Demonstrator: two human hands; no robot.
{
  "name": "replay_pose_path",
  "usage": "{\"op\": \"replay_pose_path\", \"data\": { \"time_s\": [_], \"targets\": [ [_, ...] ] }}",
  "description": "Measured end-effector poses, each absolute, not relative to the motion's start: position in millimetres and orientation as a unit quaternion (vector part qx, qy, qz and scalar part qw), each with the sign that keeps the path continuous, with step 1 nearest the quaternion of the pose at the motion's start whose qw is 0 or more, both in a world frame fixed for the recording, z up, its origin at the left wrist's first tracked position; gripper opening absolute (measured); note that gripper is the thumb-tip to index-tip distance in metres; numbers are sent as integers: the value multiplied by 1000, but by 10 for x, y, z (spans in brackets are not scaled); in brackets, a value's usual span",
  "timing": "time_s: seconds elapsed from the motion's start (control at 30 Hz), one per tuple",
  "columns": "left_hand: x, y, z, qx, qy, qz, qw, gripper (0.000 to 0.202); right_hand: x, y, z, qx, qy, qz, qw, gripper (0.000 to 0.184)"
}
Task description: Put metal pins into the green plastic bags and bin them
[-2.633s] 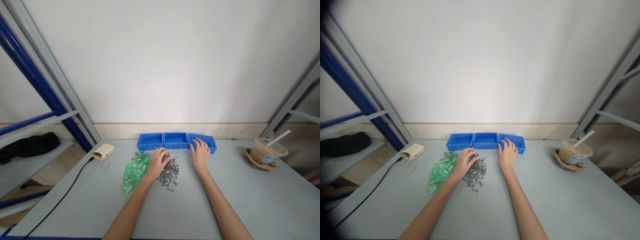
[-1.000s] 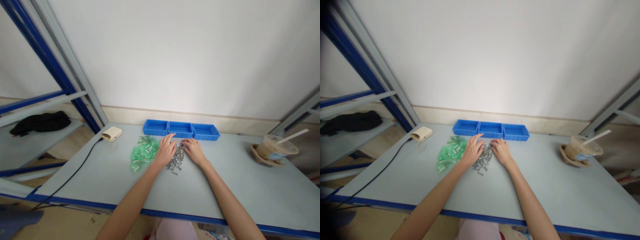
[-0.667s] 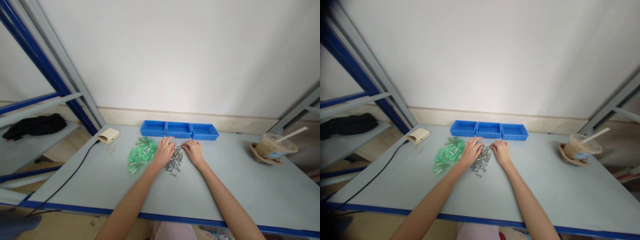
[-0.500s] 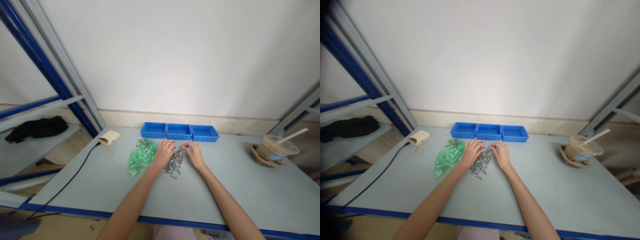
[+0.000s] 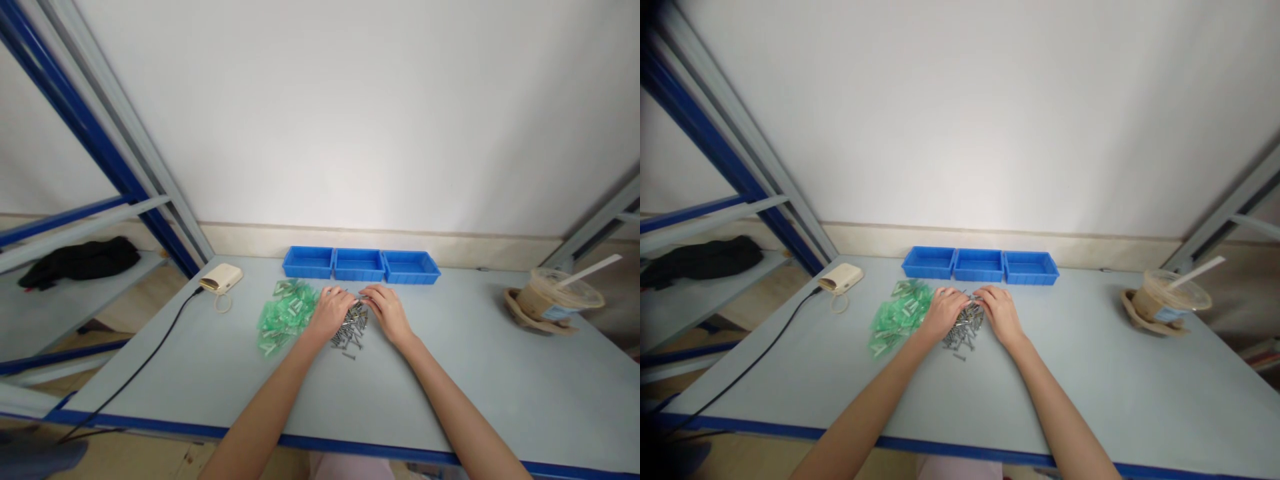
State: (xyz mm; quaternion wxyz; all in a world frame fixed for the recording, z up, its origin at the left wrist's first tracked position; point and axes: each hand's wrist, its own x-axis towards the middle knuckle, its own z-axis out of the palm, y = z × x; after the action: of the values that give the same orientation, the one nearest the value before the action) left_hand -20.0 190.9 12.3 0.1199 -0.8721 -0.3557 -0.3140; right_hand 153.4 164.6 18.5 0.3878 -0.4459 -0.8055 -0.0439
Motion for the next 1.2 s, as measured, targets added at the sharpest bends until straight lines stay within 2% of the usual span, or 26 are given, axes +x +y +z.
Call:
{"op": "replay_pose_path", "data": {
  "time_s": [0.13, 0.27, 0.47, 0.67, 0.83, 0.97, 1.1, 1.2],
  "targets": [
    [-196, 1917, 107, -877, -350, -306, 121, 22, 1560, 1631, 214, -452, -819, -81, 343, 24],
    [-190, 1918, 96, -872, -347, -328, 111, 22, 1552, 1633, 222, -482, -810, -46, 330, 29],
    [-200, 1895, 128, -863, -358, -347, 82, 23, 1540, 1624, 222, -465, -803, 18, 371, 27],
    [-188, 1891, 121, -870, -355, -335, 74, 25, 1570, 1646, 183, -462, -807, 2, 368, 23],
    [-190, 1893, 117, -872, -339, -347, 61, 23, 1567, 1657, 170, -476, -800, 45, 362, 28],
    [-190, 1896, 106, -870, -342, -351, 53, 23, 1554, 1649, 188, -439, -801, 78, 399, 23],
    [-166, 1889, 105, -870, -349, -345, 44, 25, 1530, 1626, 157, -440, -801, 64, 401, 21],
    [-181, 1876, 147, -856, -370, -360, 42, 28, 1531, 1618, 123, -473, -790, 40, 388, 26]
  ]
}}
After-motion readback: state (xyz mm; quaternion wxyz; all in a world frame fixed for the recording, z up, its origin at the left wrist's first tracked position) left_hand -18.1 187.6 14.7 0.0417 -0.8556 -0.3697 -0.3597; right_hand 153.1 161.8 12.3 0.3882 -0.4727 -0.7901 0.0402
